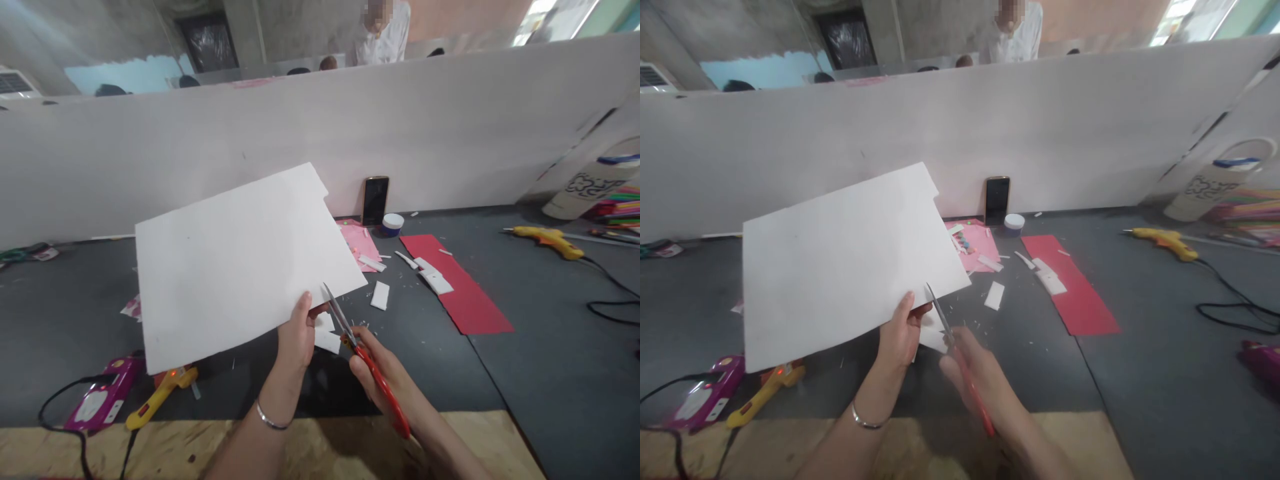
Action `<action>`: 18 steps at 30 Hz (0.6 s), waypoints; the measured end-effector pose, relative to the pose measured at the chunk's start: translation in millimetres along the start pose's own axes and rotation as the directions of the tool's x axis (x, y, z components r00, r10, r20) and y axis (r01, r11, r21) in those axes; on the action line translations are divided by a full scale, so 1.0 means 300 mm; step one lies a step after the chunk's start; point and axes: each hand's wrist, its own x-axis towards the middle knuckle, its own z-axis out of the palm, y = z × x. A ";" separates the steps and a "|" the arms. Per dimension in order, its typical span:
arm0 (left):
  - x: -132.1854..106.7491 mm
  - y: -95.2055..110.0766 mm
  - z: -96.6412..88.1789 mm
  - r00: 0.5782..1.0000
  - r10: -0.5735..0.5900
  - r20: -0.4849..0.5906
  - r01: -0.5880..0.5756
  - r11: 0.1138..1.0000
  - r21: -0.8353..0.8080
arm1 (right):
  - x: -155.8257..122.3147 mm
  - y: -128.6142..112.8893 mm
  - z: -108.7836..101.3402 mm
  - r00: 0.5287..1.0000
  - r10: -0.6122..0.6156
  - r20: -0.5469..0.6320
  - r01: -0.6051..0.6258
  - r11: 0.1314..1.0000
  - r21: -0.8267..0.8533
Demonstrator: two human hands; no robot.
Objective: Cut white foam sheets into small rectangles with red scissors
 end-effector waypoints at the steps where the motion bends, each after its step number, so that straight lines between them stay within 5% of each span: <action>1: -0.002 0.000 0.002 1.000 0.007 -0.004 -0.007 1.000 0.016 | -0.001 -0.004 -0.001 1.000 0.013 0.020 -0.014 1.000 0.026; 18: -0.003 -0.003 -0.001 0.999 0.030 -0.012 -0.030 1.000 -0.006 | 0.014 0.004 0.010 0.997 0.023 0.074 -0.028 0.998 0.063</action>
